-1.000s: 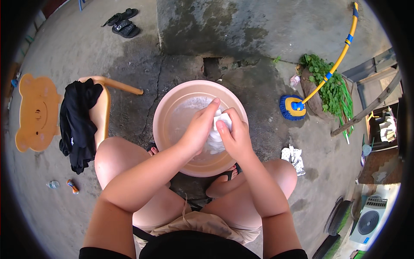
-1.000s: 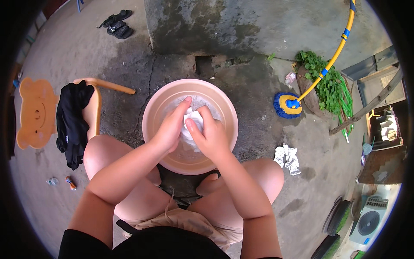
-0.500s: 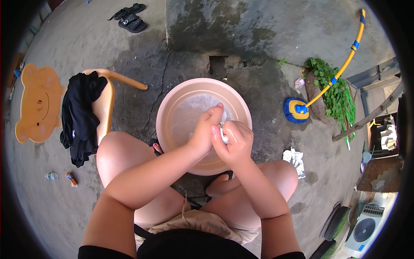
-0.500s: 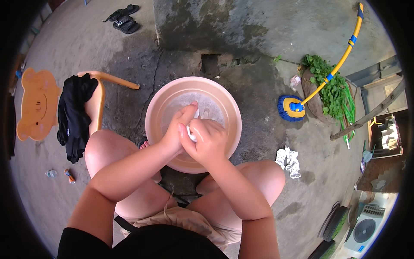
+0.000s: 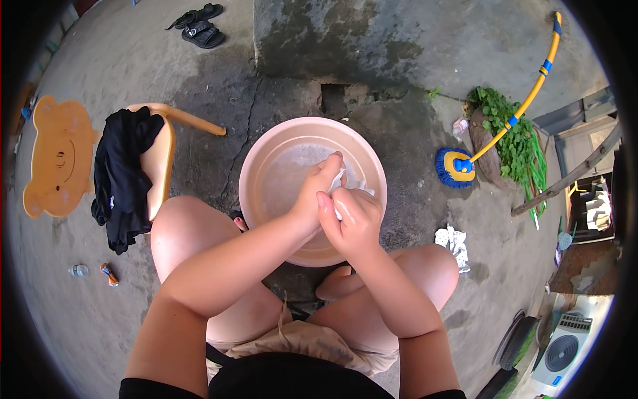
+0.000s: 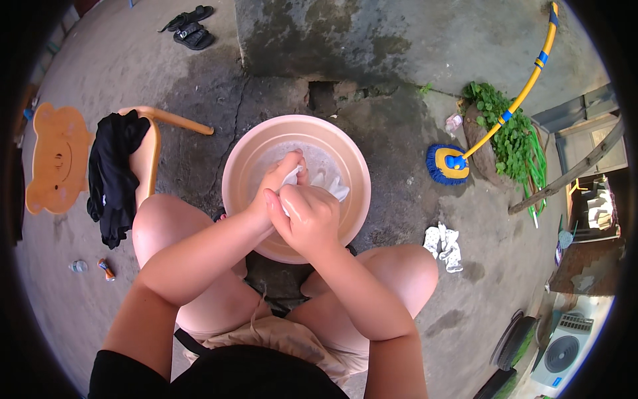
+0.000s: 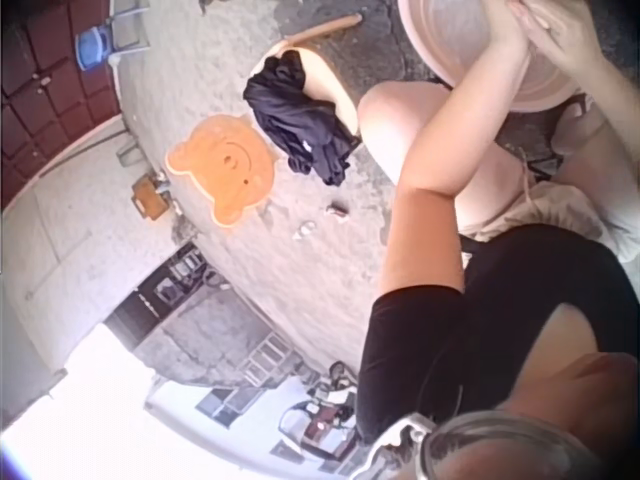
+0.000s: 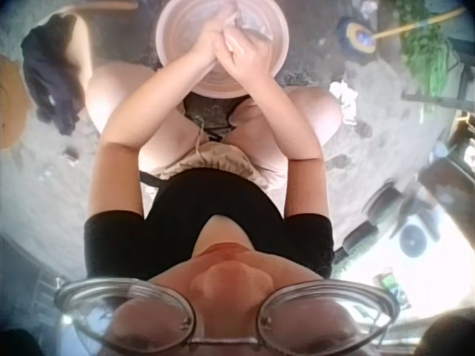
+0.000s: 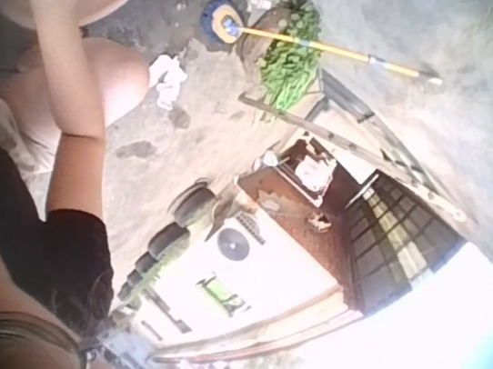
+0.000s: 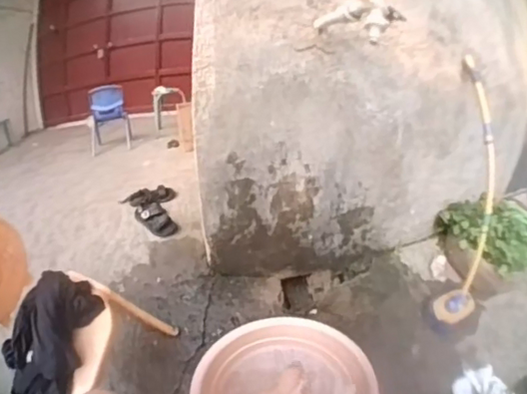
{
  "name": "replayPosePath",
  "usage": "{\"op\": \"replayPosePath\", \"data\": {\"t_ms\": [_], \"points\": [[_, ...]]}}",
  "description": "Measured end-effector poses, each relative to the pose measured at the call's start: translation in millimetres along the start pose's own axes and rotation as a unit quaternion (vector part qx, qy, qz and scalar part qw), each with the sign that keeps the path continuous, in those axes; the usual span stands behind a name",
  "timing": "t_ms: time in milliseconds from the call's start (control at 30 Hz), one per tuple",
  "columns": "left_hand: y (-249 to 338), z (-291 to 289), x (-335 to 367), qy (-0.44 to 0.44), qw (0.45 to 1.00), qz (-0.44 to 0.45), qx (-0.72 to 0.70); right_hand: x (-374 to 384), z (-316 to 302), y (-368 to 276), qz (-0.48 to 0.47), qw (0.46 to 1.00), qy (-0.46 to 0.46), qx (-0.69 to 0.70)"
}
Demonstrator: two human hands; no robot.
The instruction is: The person washes clothes in a basin of soapy water by hand, dipping, scrubbing, unfolding, and wringing out a shirt and a sock.
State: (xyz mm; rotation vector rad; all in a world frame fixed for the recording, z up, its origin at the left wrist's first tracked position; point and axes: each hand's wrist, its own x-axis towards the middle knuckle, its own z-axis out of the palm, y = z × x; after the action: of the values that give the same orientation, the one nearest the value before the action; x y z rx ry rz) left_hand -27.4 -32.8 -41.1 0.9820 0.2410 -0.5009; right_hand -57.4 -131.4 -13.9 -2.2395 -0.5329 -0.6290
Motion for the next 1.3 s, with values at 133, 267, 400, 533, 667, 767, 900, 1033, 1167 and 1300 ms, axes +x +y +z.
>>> {"op": "replayPosePath", "data": {"t_ms": [133, 267, 400, 533, 667, 767, 900, 1033, 1167, 1300], "points": [[-9.2, 34.8, -4.2, 0.14, 0.99, 0.015, 0.006, 6.7, 0.4, 46.8, 0.148, 0.985, 0.045, -0.078], [-8.2, 22.7, 1.7, 0.083, 0.995, 0.039, -0.027, 8.3, 7.3, 34.0, 0.161, 0.983, 0.06, -0.062], [8.1, 17.2, 6.4, 0.036, 0.997, 0.035, -0.054, 1.5, 5.9, 1.4, 0.07, 0.997, 0.029, -0.009], [-14.3, 33.7, 0.8, 0.049, 0.996, 0.071, 0.03, 8.4, -3.3, 59.7, 0.162, 0.985, 0.058, -0.011], [4.9, 44.5, -6.5, 0.1, 0.994, 0.031, 0.013, 11.8, -3.5, 37.8, 0.213, 0.972, 0.092, 0.034], [5.1, 15.4, 13.5, 0.073, 0.996, 0.038, 0.039, -1.5, -0.4, -4.7, 0.092, 0.996, 0.02, 0.01], [-9.4, 25.5, 8.5, 0.071, 0.997, 0.016, 0.04, 3.3, -1.6, 26.8, 0.112, 0.992, 0.056, -0.017], [-7.8, 39.9, -2.4, 0.053, 0.996, 0.046, 0.058, 8.6, -7.5, 60.0, 0.24, 0.969, 0.061, 0.027], [1.9, 17.2, 4.0, 0.009, 0.998, 0.044, -0.054, 5.5, 2.6, 7.8, 0.162, 0.98, 0.05, 0.105], [-3.0, 17.8, 8.8, 0.059, 0.996, 0.062, 0.032, -1.5, -4.9, 11.4, 0.017, 0.999, 0.038, -0.012]]}}
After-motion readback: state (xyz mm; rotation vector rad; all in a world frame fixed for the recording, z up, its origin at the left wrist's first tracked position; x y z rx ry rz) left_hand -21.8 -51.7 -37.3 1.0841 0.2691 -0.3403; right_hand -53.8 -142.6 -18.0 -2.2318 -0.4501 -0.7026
